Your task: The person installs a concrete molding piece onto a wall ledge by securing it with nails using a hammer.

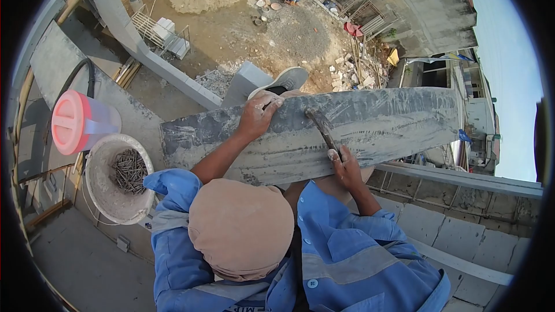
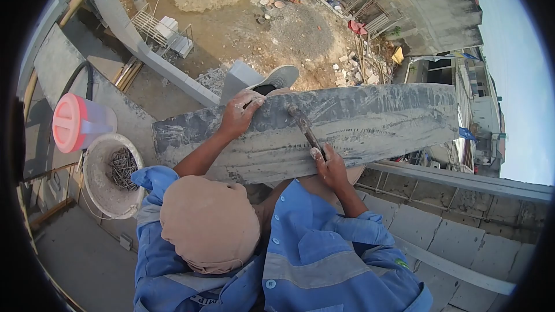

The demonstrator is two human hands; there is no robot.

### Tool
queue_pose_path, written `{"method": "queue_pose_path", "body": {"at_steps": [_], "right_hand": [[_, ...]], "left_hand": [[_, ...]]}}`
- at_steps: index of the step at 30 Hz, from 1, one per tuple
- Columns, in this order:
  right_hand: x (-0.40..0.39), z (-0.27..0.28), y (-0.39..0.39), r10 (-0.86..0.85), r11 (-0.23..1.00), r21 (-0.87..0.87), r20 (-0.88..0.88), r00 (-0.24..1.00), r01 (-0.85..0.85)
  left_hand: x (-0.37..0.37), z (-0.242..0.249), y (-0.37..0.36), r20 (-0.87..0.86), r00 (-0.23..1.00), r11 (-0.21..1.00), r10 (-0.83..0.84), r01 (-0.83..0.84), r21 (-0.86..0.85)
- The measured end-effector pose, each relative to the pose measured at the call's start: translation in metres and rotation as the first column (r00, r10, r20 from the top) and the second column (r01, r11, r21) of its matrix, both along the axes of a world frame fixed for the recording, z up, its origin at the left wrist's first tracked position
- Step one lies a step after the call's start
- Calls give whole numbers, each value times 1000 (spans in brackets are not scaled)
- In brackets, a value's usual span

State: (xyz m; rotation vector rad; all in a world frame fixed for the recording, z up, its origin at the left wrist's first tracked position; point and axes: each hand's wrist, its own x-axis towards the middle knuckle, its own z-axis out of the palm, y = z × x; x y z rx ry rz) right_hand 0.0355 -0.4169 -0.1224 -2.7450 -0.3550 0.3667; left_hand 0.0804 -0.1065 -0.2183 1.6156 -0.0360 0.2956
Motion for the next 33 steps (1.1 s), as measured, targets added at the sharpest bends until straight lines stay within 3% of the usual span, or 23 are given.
{"method": "queue_pose_path", "body": {"at_steps": [1,3,17,23,30,33], "right_hand": [[-1,-1,0,-1,1000,-5,7,1000,1],[-2,-1,-1,-6,1000,-11,13,1000,6],[-3,-1,2,23,1000,-6,59,998,-23],[-2,1,5,27,1000,10,78,997,-27],[-1,7,7,33,999,9,37,999,-34],[3,10,14,114,993,14,159,981,-118]], "left_hand": [[-1,1,-2,1,1000,1000,-2,2,2],[-3,2,-6,63,994,975,-85,70,212],[4,-4,2,77,984,970,-159,141,198],[1,-2,0,69,990,961,-126,104,257],[-7,-1,-10,217,976,882,-1,-101,461],[-8,-3,-13,261,965,846,36,-169,506]]}}
